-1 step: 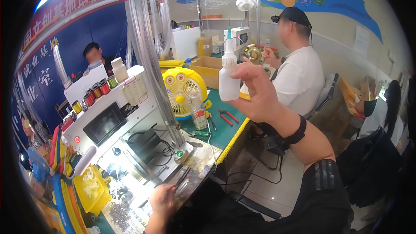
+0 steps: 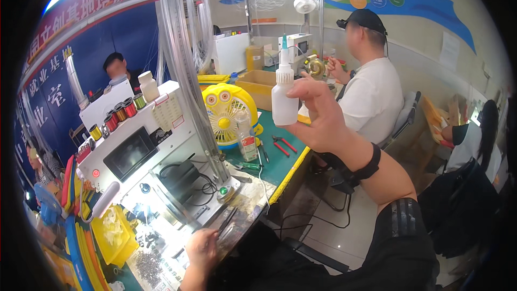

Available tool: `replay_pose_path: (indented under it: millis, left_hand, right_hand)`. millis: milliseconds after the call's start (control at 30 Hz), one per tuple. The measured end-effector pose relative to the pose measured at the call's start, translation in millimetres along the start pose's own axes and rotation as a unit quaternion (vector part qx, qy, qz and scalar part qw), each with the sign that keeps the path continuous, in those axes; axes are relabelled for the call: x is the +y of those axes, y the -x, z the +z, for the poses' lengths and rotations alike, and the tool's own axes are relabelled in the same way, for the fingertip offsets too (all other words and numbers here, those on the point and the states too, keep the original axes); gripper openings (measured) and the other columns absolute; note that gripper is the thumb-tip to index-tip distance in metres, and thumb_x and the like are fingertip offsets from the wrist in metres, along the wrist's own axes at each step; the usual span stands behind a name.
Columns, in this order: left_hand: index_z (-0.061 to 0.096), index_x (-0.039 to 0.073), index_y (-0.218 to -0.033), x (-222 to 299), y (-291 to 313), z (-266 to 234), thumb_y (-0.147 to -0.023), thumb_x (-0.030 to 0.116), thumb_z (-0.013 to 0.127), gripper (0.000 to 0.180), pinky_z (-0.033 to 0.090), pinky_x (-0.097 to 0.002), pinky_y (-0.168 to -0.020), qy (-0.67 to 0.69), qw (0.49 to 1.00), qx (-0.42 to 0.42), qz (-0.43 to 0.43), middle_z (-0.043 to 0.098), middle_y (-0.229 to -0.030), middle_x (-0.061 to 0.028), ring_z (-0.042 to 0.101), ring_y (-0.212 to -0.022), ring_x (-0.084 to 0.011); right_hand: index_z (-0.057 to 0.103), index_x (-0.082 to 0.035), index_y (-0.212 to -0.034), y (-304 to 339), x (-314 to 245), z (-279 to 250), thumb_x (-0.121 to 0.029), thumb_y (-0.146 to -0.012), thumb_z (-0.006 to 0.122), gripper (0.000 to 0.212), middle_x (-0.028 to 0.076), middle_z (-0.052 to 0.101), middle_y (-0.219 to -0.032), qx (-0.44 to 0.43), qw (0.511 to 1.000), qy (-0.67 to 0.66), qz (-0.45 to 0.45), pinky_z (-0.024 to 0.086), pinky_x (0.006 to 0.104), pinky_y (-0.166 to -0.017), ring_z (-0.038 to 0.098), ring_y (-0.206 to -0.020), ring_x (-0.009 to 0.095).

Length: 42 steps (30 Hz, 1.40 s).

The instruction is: Assembling and gluing small components at a specialized workbench with a magnifying lamp and small tools.

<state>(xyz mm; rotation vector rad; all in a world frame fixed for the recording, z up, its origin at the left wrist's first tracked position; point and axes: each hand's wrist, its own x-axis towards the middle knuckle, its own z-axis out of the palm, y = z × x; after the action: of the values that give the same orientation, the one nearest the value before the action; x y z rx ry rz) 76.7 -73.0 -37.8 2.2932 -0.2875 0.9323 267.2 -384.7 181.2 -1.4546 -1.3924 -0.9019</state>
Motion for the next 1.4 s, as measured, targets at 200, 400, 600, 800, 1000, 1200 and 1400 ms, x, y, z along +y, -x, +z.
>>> replay_pose_path:
  millis: [200, 400, 600, 800, 1000, 1200, 1400]
  left_hand:
    - [0.070, 0.003, -0.088, -3, 1, 2, -0.084, -0.001, 0.068, 0.006, 0.052, -0.0360, -0.065, -0.003, 1.000, -0.006, 0.001, 0.068, -0.075, -0.0108, 0.067, -0.069, -0.0277]
    - [0.069, 0.003, -0.088, 0, 0, 0, -0.083, -0.001, 0.069, 0.005, 0.052, -0.0361, -0.066, 0.011, 1.000, -0.004, 0.000, 0.069, -0.077, -0.0119, 0.067, -0.070, -0.0285]
    - [0.069, 0.002, -0.087, 5, -2, -4, -0.083, 0.000, 0.071, 0.005, 0.054, -0.0375, -0.069, 0.009, 1.000, -0.010, -0.012, 0.070, -0.082, -0.0139, 0.069, -0.075, -0.0312]
    - [0.069, 0.002, -0.087, 6, -6, -4, -0.083, -0.001, 0.071, 0.006, 0.055, -0.0379, -0.070, 0.024, 0.999, -0.020, -0.019, 0.071, -0.084, -0.0137, 0.070, -0.078, -0.0314]
    - [0.068, 0.003, -0.087, 0, -7, -4, -0.082, 0.000, 0.074, 0.008, 0.055, -0.0382, -0.066, 0.023, 1.000, -0.013, 0.001, 0.071, -0.083, -0.0128, 0.071, -0.076, -0.0306]
    - [0.069, 0.004, -0.087, 2, -9, -6, -0.081, 0.000, 0.075, 0.010, 0.055, -0.0375, -0.065, 0.028, 1.000, -0.012, 0.004, 0.071, -0.082, -0.0122, 0.071, -0.076, -0.0300]
    - [0.069, 0.005, -0.087, 3, -6, -6, -0.080, 0.001, 0.075, 0.010, 0.055, -0.0372, -0.065, 0.028, 1.000, -0.011, 0.003, 0.071, -0.082, -0.0121, 0.071, -0.076, -0.0300]
  right_hand:
    - [0.053, -0.008, -0.125, 2, 2, 3, 0.004, -0.078, 0.077, 0.054, 0.008, 0.058, -0.123, -0.015, 1.000, 0.003, 0.004, 0.050, 0.0310, -0.092, 0.061, -0.105, 0.018]
    - [0.052, -0.008, -0.126, 4, 1, 5, 0.002, -0.079, 0.078, 0.055, 0.009, 0.059, -0.124, -0.024, 1.000, 0.003, 0.001, 0.051, 0.0328, -0.094, 0.062, -0.108, 0.020]
    - [0.051, -0.007, -0.127, 13, 7, 19, 0.000, -0.078, 0.081, 0.058, 0.009, 0.059, -0.122, -0.021, 0.999, 0.007, 0.032, 0.051, 0.0334, -0.095, 0.062, -0.108, 0.020]
    - [0.056, -0.003, -0.120, 19, 49, 33, -0.015, -0.093, 0.073, 0.035, 0.005, 0.066, -0.099, 0.055, 0.968, -0.070, 0.236, 0.051, 0.0228, -0.071, 0.064, -0.084, 0.009]
    - [0.061, -0.001, -0.111, 4, 98, 60, -0.032, -0.098, 0.067, 0.035, 0.001, 0.064, -0.074, 0.051, 0.944, 0.018, 0.325, 0.045, 0.0239, -0.055, 0.058, -0.059, 0.006]
    - [0.063, -0.001, -0.109, 5, 160, 80, -0.037, -0.097, 0.068, 0.038, 0.003, 0.067, -0.075, 0.075, 0.941, 0.024, 0.328, 0.047, 0.0260, -0.056, 0.062, -0.060, 0.008]
    - [0.067, -0.001, -0.107, 1, 188, 97, -0.041, -0.093, 0.070, 0.042, 0.006, 0.070, -0.078, 0.021, 0.930, 0.053, 0.362, 0.051, 0.0306, -0.059, 0.066, -0.061, 0.012]
